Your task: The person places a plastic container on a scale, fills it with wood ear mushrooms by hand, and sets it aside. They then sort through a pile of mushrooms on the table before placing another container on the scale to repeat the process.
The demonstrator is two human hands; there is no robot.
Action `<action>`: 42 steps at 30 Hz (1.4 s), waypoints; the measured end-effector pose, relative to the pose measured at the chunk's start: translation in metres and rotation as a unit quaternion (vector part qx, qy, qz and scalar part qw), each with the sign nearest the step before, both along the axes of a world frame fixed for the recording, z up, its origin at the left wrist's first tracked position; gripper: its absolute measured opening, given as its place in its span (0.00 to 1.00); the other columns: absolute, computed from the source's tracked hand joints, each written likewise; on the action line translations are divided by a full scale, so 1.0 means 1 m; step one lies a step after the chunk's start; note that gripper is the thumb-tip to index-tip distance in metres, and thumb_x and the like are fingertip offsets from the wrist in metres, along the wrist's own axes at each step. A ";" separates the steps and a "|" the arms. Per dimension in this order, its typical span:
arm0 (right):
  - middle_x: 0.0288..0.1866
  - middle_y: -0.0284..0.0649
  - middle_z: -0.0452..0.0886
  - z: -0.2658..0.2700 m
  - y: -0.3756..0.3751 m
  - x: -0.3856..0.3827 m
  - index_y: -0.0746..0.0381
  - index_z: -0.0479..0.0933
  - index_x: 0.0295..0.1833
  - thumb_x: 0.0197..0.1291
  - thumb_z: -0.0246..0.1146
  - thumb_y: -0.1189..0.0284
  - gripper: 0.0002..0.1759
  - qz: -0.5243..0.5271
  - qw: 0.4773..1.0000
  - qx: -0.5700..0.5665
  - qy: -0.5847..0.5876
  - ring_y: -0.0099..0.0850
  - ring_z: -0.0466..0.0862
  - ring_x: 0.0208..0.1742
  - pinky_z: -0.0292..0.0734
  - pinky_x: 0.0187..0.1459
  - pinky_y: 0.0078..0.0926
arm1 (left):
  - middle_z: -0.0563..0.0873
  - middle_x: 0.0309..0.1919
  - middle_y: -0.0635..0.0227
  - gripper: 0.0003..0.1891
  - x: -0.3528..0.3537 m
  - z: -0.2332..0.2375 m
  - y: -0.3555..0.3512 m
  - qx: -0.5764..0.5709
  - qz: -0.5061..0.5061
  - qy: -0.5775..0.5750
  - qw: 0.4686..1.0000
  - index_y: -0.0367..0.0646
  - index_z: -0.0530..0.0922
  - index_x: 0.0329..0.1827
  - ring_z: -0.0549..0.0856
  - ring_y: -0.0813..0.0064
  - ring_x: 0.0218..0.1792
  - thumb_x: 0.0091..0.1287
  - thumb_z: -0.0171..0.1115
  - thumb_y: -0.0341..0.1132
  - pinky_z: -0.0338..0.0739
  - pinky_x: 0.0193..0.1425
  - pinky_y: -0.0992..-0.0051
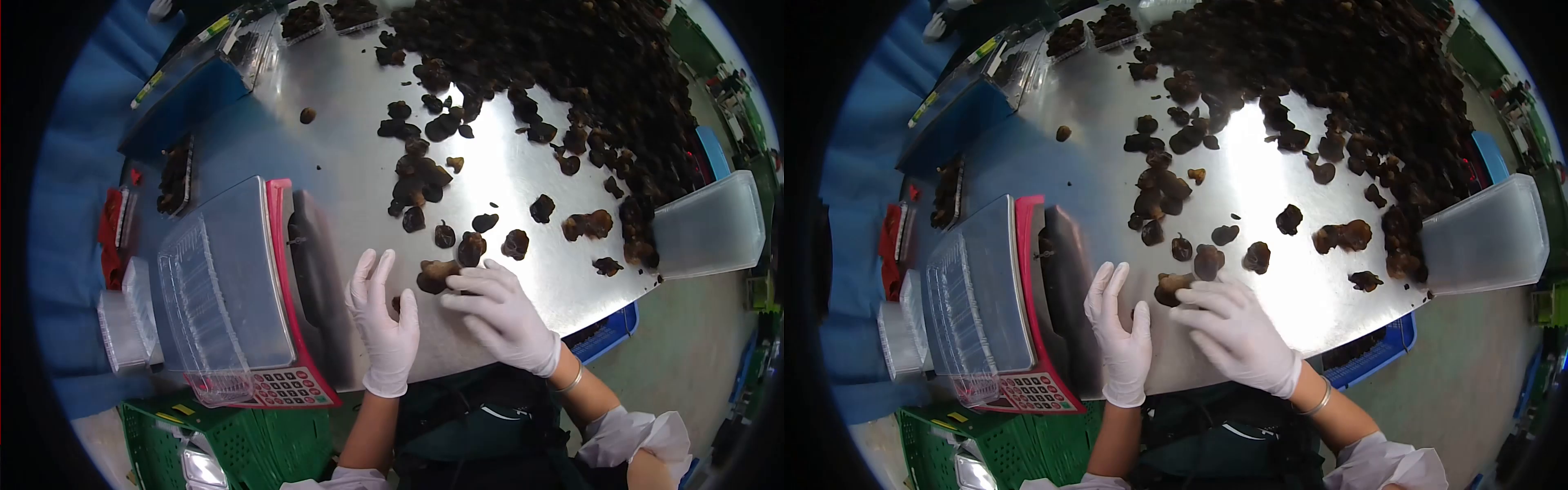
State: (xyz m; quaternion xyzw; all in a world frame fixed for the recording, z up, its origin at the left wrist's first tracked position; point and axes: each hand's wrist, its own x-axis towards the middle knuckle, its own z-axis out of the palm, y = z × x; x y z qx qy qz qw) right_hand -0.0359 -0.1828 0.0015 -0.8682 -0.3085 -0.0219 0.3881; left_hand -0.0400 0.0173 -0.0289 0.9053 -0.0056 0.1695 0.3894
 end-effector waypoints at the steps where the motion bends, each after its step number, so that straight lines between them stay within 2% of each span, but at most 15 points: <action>1: 0.63 0.44 0.80 -0.003 -0.007 -0.005 0.59 0.81 0.61 0.63 0.62 0.77 0.20 -0.039 0.997 0.062 0.022 0.45 0.76 0.66 0.68 0.70 0.46 | 0.74 0.69 0.56 0.31 0.000 0.000 0.001 0.000 -0.002 0.007 1.000 0.44 0.76 0.70 0.71 0.55 0.69 0.60 0.65 0.24 0.61 0.75 0.57; 5: 0.61 0.48 0.81 -0.011 -0.023 -0.022 0.62 0.81 0.60 0.60 0.62 0.81 0.21 -0.155 0.972 0.159 0.077 0.47 0.78 0.63 0.69 0.69 0.43 | 0.74 0.69 0.57 0.30 0.000 -0.001 0.001 0.006 -0.008 0.018 1.000 0.45 0.77 0.70 0.71 0.55 0.69 0.59 0.64 0.24 0.60 0.76 0.57; 7: 0.71 0.54 0.71 -0.010 -0.032 -0.021 0.69 0.60 0.77 0.59 0.64 0.78 0.39 -0.273 0.959 0.048 -0.058 0.44 0.76 0.66 0.69 0.69 0.40 | 0.74 0.69 0.58 0.30 -0.001 0.002 0.001 0.014 -0.009 0.025 1.000 0.44 0.76 0.70 0.70 0.55 0.70 0.61 0.64 0.23 0.61 0.77 0.58; 9: 0.83 0.52 0.53 0.002 -0.037 0.004 0.62 0.39 0.85 0.67 0.63 0.68 0.50 -0.353 0.899 0.234 -0.114 0.44 0.74 0.70 0.65 0.73 0.43 | 0.73 0.70 0.58 0.30 0.000 0.002 -0.001 0.020 -0.008 0.026 0.999 0.44 0.75 0.70 0.70 0.55 0.71 0.62 0.64 0.22 0.61 0.77 0.58; 10: 0.83 0.53 0.53 0.007 -0.045 0.015 0.60 0.33 0.85 0.69 0.61 0.69 0.51 -0.386 0.833 0.366 -0.151 0.46 0.74 0.70 0.67 0.72 0.46 | 0.73 0.70 0.58 0.30 0.000 0.001 -0.001 0.020 -0.006 0.025 0.999 0.44 0.75 0.70 0.70 0.55 0.71 0.62 0.64 0.22 0.61 0.77 0.58; 13: 0.83 0.53 0.53 0.040 -0.048 0.028 0.58 0.31 0.85 0.70 0.58 0.70 0.50 -0.417 0.812 0.318 -0.255 0.48 0.74 0.70 0.70 0.71 0.48 | 0.74 0.68 0.57 0.29 0.001 -0.002 -0.001 0.018 0.006 0.018 1.000 0.44 0.77 0.69 0.71 0.54 0.69 0.61 0.64 0.25 0.61 0.75 0.56; 15: 0.81 0.53 0.55 0.032 -0.049 0.023 0.57 0.35 0.84 0.70 0.58 0.68 0.48 -0.322 0.816 0.153 -0.455 0.48 0.75 0.68 0.71 0.71 0.49 | 0.75 0.68 0.57 0.29 0.000 -0.001 0.000 0.018 -0.001 0.013 1.000 0.44 0.76 0.69 0.71 0.54 0.69 0.61 0.64 0.25 0.61 0.75 0.56; 17: 0.65 0.51 0.75 0.023 -0.051 0.009 0.68 0.57 0.74 0.68 0.59 0.64 0.35 -0.205 0.901 0.125 -0.362 0.44 0.78 0.62 0.72 0.67 0.40 | 0.75 0.68 0.58 0.29 -0.001 -0.004 0.001 0.022 0.004 0.016 1.000 0.45 0.77 0.69 0.71 0.55 0.69 0.61 0.64 0.26 0.62 0.75 0.57; 18: 0.59 0.53 0.82 0.023 -0.040 0.014 0.73 0.76 0.61 0.52 0.68 0.77 0.28 -0.206 0.921 0.106 -0.313 0.45 0.84 0.54 0.81 0.54 0.36 | 0.75 0.68 0.58 0.28 -0.001 -0.004 0.000 0.015 0.002 0.017 1.000 0.45 0.78 0.68 0.71 0.55 0.69 0.61 0.64 0.26 0.62 0.75 0.57; 21: 0.54 0.43 0.85 0.008 -0.017 0.020 0.63 0.82 0.57 0.55 0.60 0.87 0.23 -0.158 0.978 0.070 -0.116 0.43 0.83 0.49 0.76 0.56 0.36 | 0.75 0.68 0.59 0.27 0.000 -0.003 0.001 0.014 -0.003 0.017 1.000 0.48 0.80 0.66 0.71 0.55 0.69 0.61 0.67 0.28 0.62 0.75 0.57; 29: 0.45 0.44 0.83 -0.016 -0.046 -0.006 0.63 0.80 0.60 0.63 0.62 0.81 0.19 -0.404 0.910 0.073 0.050 0.35 0.84 0.44 0.80 0.44 0.28 | 0.78 0.63 0.64 0.30 0.005 0.005 -0.014 0.086 -0.096 0.009 0.992 0.50 0.79 0.68 0.72 0.56 0.67 0.60 0.75 0.36 0.62 0.75 0.57; 32: 0.52 0.48 0.80 -0.016 -0.042 0.005 0.60 0.72 0.72 0.60 0.69 0.67 0.34 -0.378 0.925 -0.004 0.040 0.43 0.83 0.50 0.79 0.49 0.36 | 0.82 0.56 0.65 0.26 0.008 0.000 -0.014 0.113 -0.133 -0.006 0.985 0.48 0.82 0.62 0.77 0.59 0.59 0.58 0.75 0.33 0.66 0.70 0.59; 36: 0.50 0.48 0.80 -0.014 -0.041 0.012 0.62 0.76 0.65 0.58 0.70 0.69 0.29 -0.351 0.934 -0.058 0.019 0.43 0.82 0.49 0.79 0.52 0.35 | 0.82 0.57 0.64 0.25 0.005 0.000 -0.012 0.075 -0.126 0.005 0.989 0.47 0.82 0.60 0.79 0.59 0.58 0.58 0.75 0.30 0.69 0.68 0.61; 39: 0.47 0.43 0.81 -0.013 -0.039 0.016 0.62 0.77 0.61 0.60 0.69 0.74 0.23 -0.303 0.940 0.011 0.158 0.34 0.82 0.45 0.78 0.49 0.28 | 0.83 0.56 0.64 0.24 0.003 0.001 -0.013 -0.015 -0.064 -0.001 0.998 0.45 0.82 0.60 0.80 0.61 0.58 0.59 0.73 0.26 0.73 0.66 0.63; 42: 0.49 0.32 0.82 -0.018 -0.035 0.002 0.63 0.78 0.61 0.62 0.69 0.80 0.21 -0.263 0.866 0.349 0.243 0.18 0.79 0.48 0.76 0.51 0.18 | 0.84 0.56 0.62 0.23 0.000 0.006 -0.013 0.023 -0.050 -0.042 0.998 0.43 0.82 0.61 0.80 0.61 0.59 0.60 0.72 0.25 0.75 0.64 0.64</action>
